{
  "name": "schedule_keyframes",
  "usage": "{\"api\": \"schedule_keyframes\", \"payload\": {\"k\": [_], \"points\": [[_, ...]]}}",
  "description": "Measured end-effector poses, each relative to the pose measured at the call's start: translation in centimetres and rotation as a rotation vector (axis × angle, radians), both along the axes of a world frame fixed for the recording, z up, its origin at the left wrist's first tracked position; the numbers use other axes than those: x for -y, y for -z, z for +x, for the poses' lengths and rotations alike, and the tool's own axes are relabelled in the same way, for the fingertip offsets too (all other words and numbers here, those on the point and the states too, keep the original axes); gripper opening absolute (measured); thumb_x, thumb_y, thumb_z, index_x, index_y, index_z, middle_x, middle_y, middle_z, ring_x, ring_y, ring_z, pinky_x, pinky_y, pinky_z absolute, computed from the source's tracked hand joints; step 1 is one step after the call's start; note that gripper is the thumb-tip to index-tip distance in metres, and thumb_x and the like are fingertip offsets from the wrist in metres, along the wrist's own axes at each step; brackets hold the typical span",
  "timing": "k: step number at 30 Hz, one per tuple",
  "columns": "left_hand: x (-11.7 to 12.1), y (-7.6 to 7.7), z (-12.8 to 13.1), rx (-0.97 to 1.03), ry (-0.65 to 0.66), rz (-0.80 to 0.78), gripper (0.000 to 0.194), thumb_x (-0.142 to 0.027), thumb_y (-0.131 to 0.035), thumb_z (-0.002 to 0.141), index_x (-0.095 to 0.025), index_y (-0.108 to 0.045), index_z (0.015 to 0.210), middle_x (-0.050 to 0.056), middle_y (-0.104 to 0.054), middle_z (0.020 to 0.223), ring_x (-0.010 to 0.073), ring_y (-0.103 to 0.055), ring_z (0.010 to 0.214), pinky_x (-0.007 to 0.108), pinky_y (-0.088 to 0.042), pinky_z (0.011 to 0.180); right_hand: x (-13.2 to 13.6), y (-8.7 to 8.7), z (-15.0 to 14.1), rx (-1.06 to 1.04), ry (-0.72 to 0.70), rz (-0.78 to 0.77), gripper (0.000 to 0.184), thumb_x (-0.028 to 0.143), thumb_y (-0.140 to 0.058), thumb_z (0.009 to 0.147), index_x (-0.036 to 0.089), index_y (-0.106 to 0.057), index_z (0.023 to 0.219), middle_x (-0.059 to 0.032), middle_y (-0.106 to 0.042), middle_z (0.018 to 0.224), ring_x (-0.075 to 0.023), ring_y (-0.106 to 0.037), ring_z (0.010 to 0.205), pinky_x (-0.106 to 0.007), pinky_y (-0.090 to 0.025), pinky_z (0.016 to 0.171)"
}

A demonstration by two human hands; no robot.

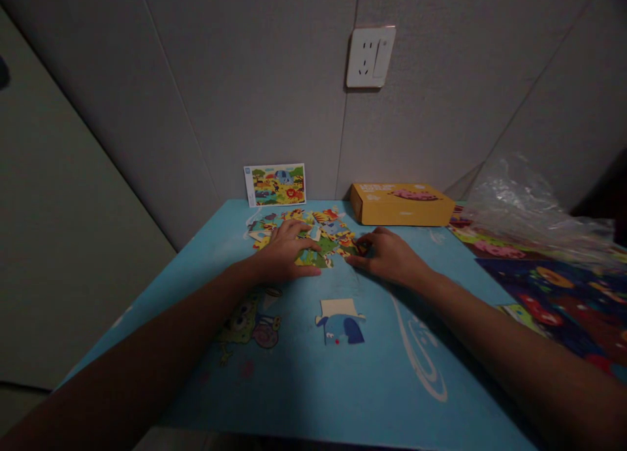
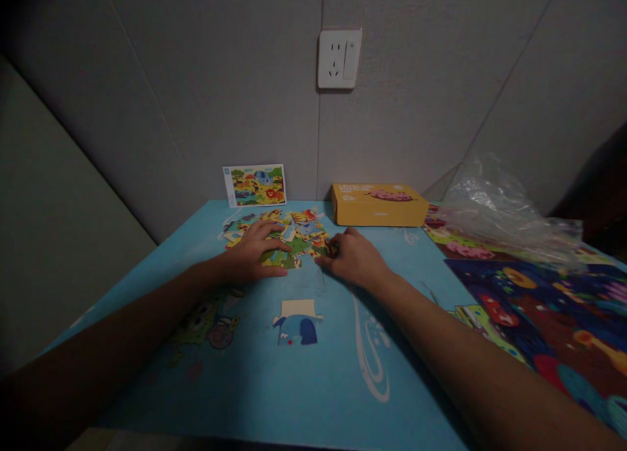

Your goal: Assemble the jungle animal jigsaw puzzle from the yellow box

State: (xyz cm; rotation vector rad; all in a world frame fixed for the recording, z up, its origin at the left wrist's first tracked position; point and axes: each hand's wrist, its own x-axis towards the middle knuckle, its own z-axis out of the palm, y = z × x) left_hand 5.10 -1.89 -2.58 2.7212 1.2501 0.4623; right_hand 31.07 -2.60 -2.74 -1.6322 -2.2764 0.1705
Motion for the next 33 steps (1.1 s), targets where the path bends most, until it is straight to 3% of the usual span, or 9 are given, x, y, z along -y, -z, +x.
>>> {"api": "schedule_keyframes", "payload": {"k": [10, 16, 20, 24, 27, 33], "points": [[-0.1, 0.2, 0.0, -0.002, 0.012, 0.003, 0.047, -0.054, -0.070, 0.075, -0.026, -0.068, 0.113, 0.013, -0.043, 0.141, 0.0364, -0.029, 0.135, 0.060, -0.025, 0.109, -0.1, -0.6, 0.3, 0.017, 0.173, -0.048, 0.047, 0.066, -0.063, 0.071, 0.020, -0.061, 0.068, -0.0114, -0.054, 0.075, -0.0228, -0.051, 0.070, -0.034, -0.035, 0.061], [0.1, -0.1, 0.0, 0.003, 0.033, 0.005, 0.044, -0.051, -0.070, 0.077, -0.024, -0.069, 0.111, 0.014, -0.044, 0.141, 0.0363, -0.030, 0.135, 0.061, -0.026, 0.108, 0.4, -0.9, 0.7, 0.046, 0.339, -0.098, 0.052, 0.070, -0.060, 0.071, 0.018, -0.060, 0.077, -0.0138, -0.053, 0.080, -0.0239, -0.050, 0.070, -0.037, -0.037, 0.061], [0.2, -0.2, 0.2, 0.025, 0.036, 0.051, 0.035, -0.047, -0.071, 0.077, -0.024, -0.072, 0.103, 0.012, -0.048, 0.138, 0.0351, -0.033, 0.132, 0.059, -0.027, 0.107, 0.4, -0.3, 0.0, 0.017, 0.187, 0.055, 0.049, 0.059, -0.060, 0.078, 0.013, -0.065, 0.095, -0.0172, -0.058, 0.092, -0.0263, -0.056, 0.082, -0.038, -0.043, 0.074], [0.0, 0.0, 0.2, 0.063, 0.091, 0.069, 0.031, -0.045, -0.071, 0.077, -0.024, -0.073, 0.098, 0.011, -0.051, 0.134, 0.0348, -0.035, 0.130, 0.060, -0.028, 0.106, -0.8, 0.7, -1.0, -0.028, -0.016, 0.162, 0.052, 0.051, -0.061, 0.082, 0.012, -0.063, 0.115, -0.0178, -0.061, 0.111, -0.0298, -0.055, 0.105, -0.040, -0.042, 0.091], [-0.1, 0.3, 0.2, 0.072, 0.140, 0.072, 0.031, -0.044, -0.070, 0.078, -0.023, -0.073, 0.100, 0.011, -0.053, 0.131, 0.0345, -0.035, 0.129, 0.059, -0.028, 0.106, -1.7, 1.3, -1.5, -0.024, -0.032, 0.160, 0.056, 0.049, -0.061, 0.083, 0.010, -0.060, 0.122, -0.0174, -0.065, 0.114, -0.0313, -0.056, 0.105, -0.042, -0.042, 0.092], [0.0, 0.3, 0.3, 0.083, 0.168, 0.054, 0.034, -0.043, -0.069, 0.078, -0.023, -0.071, 0.106, 0.011, -0.053, 0.131, 0.0346, -0.034, 0.130, 0.058, -0.028, 0.108, -2.2, 1.4, -1.4, -0.115, -0.016, 0.159, 0.039, 0.036, -0.064, 0.082, 0.011, -0.063, 0.112, -0.0143, -0.069, 0.105, -0.0288, -0.060, 0.096, -0.039, -0.046, 0.085]]}}
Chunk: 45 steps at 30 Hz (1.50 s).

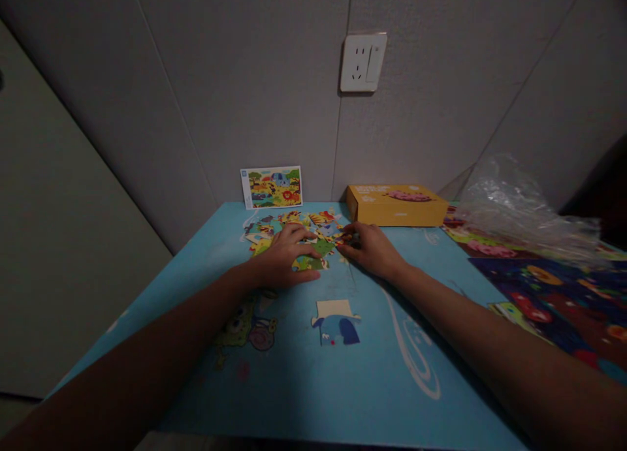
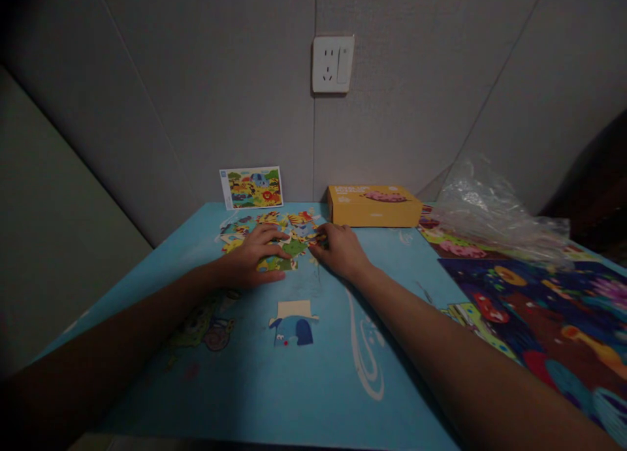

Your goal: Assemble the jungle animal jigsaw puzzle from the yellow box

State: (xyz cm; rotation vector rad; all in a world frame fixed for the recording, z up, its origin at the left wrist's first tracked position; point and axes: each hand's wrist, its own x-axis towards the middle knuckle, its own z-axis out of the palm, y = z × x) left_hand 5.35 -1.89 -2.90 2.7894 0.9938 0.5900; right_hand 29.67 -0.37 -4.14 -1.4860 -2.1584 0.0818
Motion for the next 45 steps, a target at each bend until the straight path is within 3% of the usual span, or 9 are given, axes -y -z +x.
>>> {"api": "schedule_keyframes", "payload": {"k": [4, 8, 13, 20, 27, 33, 38, 42, 45], "points": [[0.2, -0.1, 0.0, -0.009, 0.001, -0.027, 0.051, -0.043, -0.068, 0.079, -0.025, -0.061, 0.126, 0.011, -0.054, 0.132, 0.0347, -0.033, 0.131, 0.057, -0.026, 0.109, 0.1, 0.0, 0.1, -0.091, -0.038, 0.103, 0.045, 0.036, -0.069, 0.077, 0.011, -0.059, 0.113, -0.0150, -0.067, 0.106, -0.0293, -0.059, 0.097, -0.041, -0.046, 0.084], [0.4, -0.2, 0.0, -0.001, -0.010, -0.084, 0.074, -0.039, -0.067, 0.081, -0.027, -0.036, 0.147, 0.010, -0.050, 0.140, 0.0355, -0.030, 0.134, 0.057, -0.027, 0.109, 0.5, -0.8, 0.2, -0.161, -0.105, 0.249, 0.038, 0.032, -0.070, 0.076, 0.015, -0.059, 0.108, -0.0125, -0.065, 0.102, -0.0274, -0.058, 0.093, -0.041, -0.047, 0.082], [0.5, 0.0, 0.1, 0.023, -0.054, -0.096, 0.087, -0.039, -0.066, 0.082, -0.031, -0.016, 0.153, 0.010, -0.039, 0.149, 0.0363, -0.028, 0.135, 0.058, -0.028, 0.108, 1.1, -1.9, 0.1, -0.226, -0.214, 0.344, 0.023, 0.029, -0.068, 0.079, 0.019, -0.059, 0.098, -0.0089, -0.065, 0.094, -0.0240, -0.058, 0.090, -0.038, -0.047, 0.080], [0.2, -0.1, 0.3, -0.057, -0.103, -0.031, 0.068, -0.043, -0.063, 0.083, -0.028, -0.040, 0.145, 0.011, -0.055, 0.130, 0.0362, -0.032, 0.130, 0.060, -0.026, 0.107, 1.2, -1.9, -0.1, -0.284, -0.381, 0.288, 0.017, 0.033, -0.068, 0.081, 0.019, -0.062, 0.089, -0.0091, -0.065, 0.100, -0.0207, -0.061, 0.095, -0.035, -0.048, 0.082], [0.1, 0.2, 0.4, -0.082, -0.226, -0.074, 0.072, -0.050, -0.059, 0.084, -0.012, -0.043, 0.142, 0.014, -0.046, 0.144, 0.0384, -0.025, 0.137, 0.058, -0.022, 0.112, 1.0, -2.3, 1.5, -0.101, -0.072, 0.161, 0.019, 0.033, -0.067, 0.076, 0.016, -0.066, 0.086, -0.0075, -0.065, 0.086, -0.0207, -0.061, 0.079, -0.032, -0.045, 0.072], [-0.3, 0.6, 0.1, -0.042, -0.303, -0.010, 0.069, -0.050, -0.059, 0.084, -0.013, -0.045, 0.140, 0.013, -0.050, 0.142, 0.0386, -0.024, 0.138, 0.058, -0.023, 0.112, 1.0, -2.3, 1.8, 0.082, -0.016, -0.010, 0.024, 0.037, -0.061, 0.080, 0.016, -0.072, 0.074, -0.0123, -0.066, 0.086, -0.0244, -0.061, 0.082, -0.034, -0.044, 0.073], [-0.3, 0.0, 0.1, 0.046, -0.239, 0.135, 0.055, -0.039, -0.060, 0.085, -0.013, -0.055, 0.133, 0.011, -0.060, 0.132, 0.0344, -0.030, 0.135, 0.054, -0.026, 0.112, 1.3, -1.8, 1.2, -0.001, -0.103, 0.044, 0.034, 0.030, -0.061, 0.080, 0.013, -0.069, 0.109, -0.0134, -0.069, 0.097, -0.0262, -0.062, 0.090, -0.039, -0.046, 0.083], [-0.3, -0.3, 0.1, 0.091, -0.081, 0.230, 0.043, -0.030, -0.062, 0.084, -0.016, -0.062, 0.125, 0.010, -0.064, 0.128, 0.0329, -0.032, 0.136, 0.058, -0.026, 0.111, 1.7, -1.3, 0.5, -0.146, -0.265, -0.026, 0.069, 0.029, -0.063, 0.080, 0.017, -0.041, 0.144, -0.0121, -0.071, 0.106, -0.0242, -0.066, 0.086, -0.039, -0.051, 0.079], [-0.2, -0.2, 0.2, 0.097, 0.059, 0.233, 0.038, -0.027, -0.062, 0.085, -0.020, -0.064, 0.122, 0.007, -0.063, 0.130, 0.0320, -0.031, 0.138, 0.061, -0.025, 0.110, 2.1, -1.3, 0.1, -0.184, -0.338, -0.054, 0.074, 0.032, -0.061, 0.082, 0.016, -0.033, 0.149, -0.0107, -0.072, 0.103, -0.0232, -0.067, 0.083, -0.036, -0.051, 0.074]]}}
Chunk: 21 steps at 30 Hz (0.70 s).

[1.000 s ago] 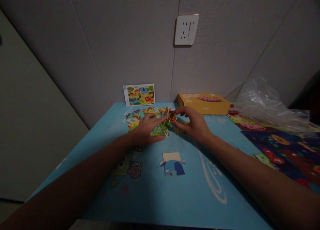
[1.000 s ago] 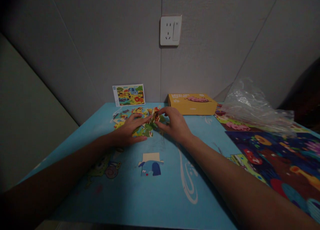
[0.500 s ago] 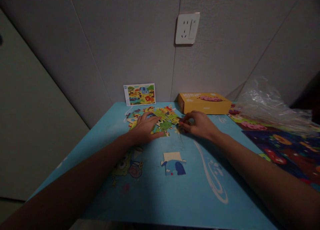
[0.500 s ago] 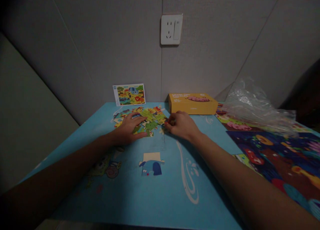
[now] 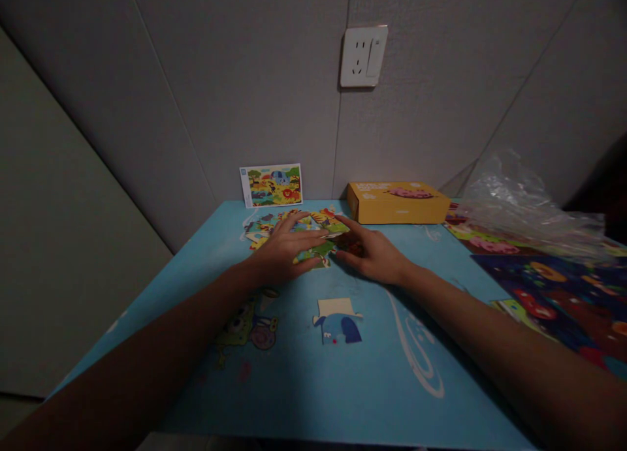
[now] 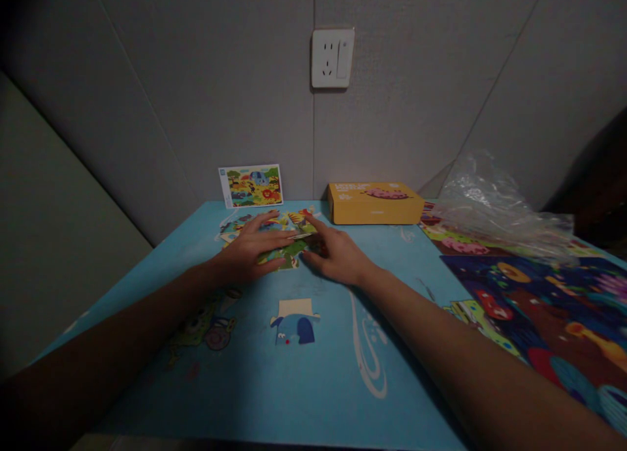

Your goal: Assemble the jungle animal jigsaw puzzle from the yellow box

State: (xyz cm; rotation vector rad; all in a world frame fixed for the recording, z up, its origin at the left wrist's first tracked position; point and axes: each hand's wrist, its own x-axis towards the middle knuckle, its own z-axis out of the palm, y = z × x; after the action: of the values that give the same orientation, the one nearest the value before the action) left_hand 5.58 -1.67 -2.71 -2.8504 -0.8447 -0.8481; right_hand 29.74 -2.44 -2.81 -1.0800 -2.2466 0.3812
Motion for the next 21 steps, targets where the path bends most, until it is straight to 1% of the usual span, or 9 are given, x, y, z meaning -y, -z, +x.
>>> {"api": "schedule_keyframes", "payload": {"k": [4, 6, 8, 10, 12, 14, 16, 19, 21], "points": [[0.29, -0.05, 0.10, -0.010, 0.113, -0.050, 0.030, -0.022, -0.062, 0.084, -0.024, -0.069, 0.113, 0.004, -0.064, 0.127, 0.0302, -0.032, 0.137, 0.060, -0.029, 0.108, 0.16, -0.36, -0.30, 0.046, 0.046, -0.047, 0.050, 0.036, -0.058, 0.084, 0.013, -0.060, 0.129, -0.0093, -0.073, 0.087, -0.0220, -0.066, 0.072, -0.034, -0.050, 0.068], [0.47, -0.26, 0.16, 0.005, 0.110, -0.057, 0.021, -0.022, -0.061, 0.085, -0.024, -0.073, 0.102, 0.004, -0.067, 0.124, 0.0293, -0.036, 0.133, 0.057, -0.030, 0.108, 0.14, -0.45, -0.29, 0.003, 0.067, -0.088, 0.046, 0.038, -0.058, 0.085, 0.014, -0.066, 0.122, -0.0100, -0.073, 0.088, -0.0221, -0.066, 0.072, -0.036, -0.050, 0.068], [0.58, -0.45, 0.24, 0.047, 0.054, -0.066, 0.020, -0.024, -0.059, 0.087, -0.023, -0.073, 0.101, 0.006, -0.068, 0.119, 0.0281, -0.043, 0.125, 0.054, -0.033, 0.107, 0.11, -0.45, -0.26, -0.098, 0.081, -0.124, 0.045, 0.041, -0.060, 0.084, 0.014, -0.067, 0.120, -0.0109, -0.073, 0.094, -0.0220, -0.066, 0.074, -0.037, -0.051, 0.071], [0.58, -0.49, 0.31, 0.102, -0.038, -0.104, 0.033, -0.027, -0.059, 0.087, -0.020, -0.066, 0.119, 0.008, -0.067, 0.116, 0.0267, -0.046, 0.118, 0.050, -0.036, 0.105, 0.12, -0.44, -0.26, -0.201, 0.082, -0.136, 0.042, 0.040, -0.062, 0.083, 0.015, -0.068, 0.116, -0.0109, -0.072, 0.099, -0.0212, -0.065, 0.076, -0.037, -0.051, 0.072], [0.49, -0.33, 0.37, 0.142, -0.121, -0.163, 0.056, -0.030, -0.060, 0.087, -0.017, -0.047, 0.140, 0.009, -0.065, 0.117, 0.0260, -0.046, 0.117, 0.047, -0.037, 0.105, 0.15, -0.45, -0.29, -0.291, 0.055, -0.135, 0.038, 0.036, -0.064, 0.081, 0.016, -0.068, 0.113, -0.0103, -0.071, 0.101, -0.0207, -0.065, 0.079, -0.037, -0.052, 0.073], [0.35, -0.07, 0.43, 0.169, -0.161, -0.205, 0.067, -0.032, -0.060, 0.087, -0.016, -0.034, 0.147, 0.010, -0.062, 0.116, 0.0255, -0.046, 0.118, 0.045, -0.037, 0.106, 0.16, -0.45, -0.35, -0.355, 0.013, -0.134, 0.035, 0.033, -0.064, 0.081, 0.017, -0.067, 0.112, -0.0098, -0.070, 0.104, -0.0213, -0.065, 0.085, -0.037, -0.052, 0.077], [0.20, 0.16, 0.47, 0.193, -0.173, -0.209, 0.063, -0.033, -0.061, 0.087, -0.018, -0.039, 0.145, 0.009, -0.061, 0.113, 0.0247, -0.048, 0.117, 0.043, -0.039, 0.105, 0.16, -0.38, -0.40, -0.386, -0.025, -0.133, 0.033, 0.031, -0.064, 0.081, 0.019, -0.066, 0.111, -0.0096, -0.069, 0.107, -0.0215, -0.064, 0.089, -0.039, -0.051, 0.080], [0.02, 0.27, 0.47, 0.252, -0.187, -0.178, 0.049, -0.031, -0.064, 0.086, -0.019, -0.055, 0.132, 0.009, -0.060, 0.110, 0.0233, -0.053, 0.111, 0.040, -0.044, 0.100, 0.17, -0.18, -0.49, -0.399, -0.059, -0.150, 0.034, 0.031, -0.065, 0.081, 0.019, -0.064, 0.113, -0.0092, -0.068, 0.106, -0.0194, -0.062, 0.084, -0.039, -0.051, 0.079], [-0.05, 0.19, 0.45, 0.293, -0.187, -0.158, 0.042, -0.028, -0.065, 0.085, -0.018, -0.062, 0.125, 0.008, -0.062, 0.105, 0.0221, -0.056, 0.106, 0.039, -0.045, 0.097, 0.23, -0.03, -0.58, -0.424, -0.076, -0.166, 0.039, 0.031, -0.065, 0.080, 0.019, -0.062, 0.117, -0.0086, -0.066, 0.106, -0.0167, -0.060, 0.079, -0.036, -0.050, 0.077]]}}
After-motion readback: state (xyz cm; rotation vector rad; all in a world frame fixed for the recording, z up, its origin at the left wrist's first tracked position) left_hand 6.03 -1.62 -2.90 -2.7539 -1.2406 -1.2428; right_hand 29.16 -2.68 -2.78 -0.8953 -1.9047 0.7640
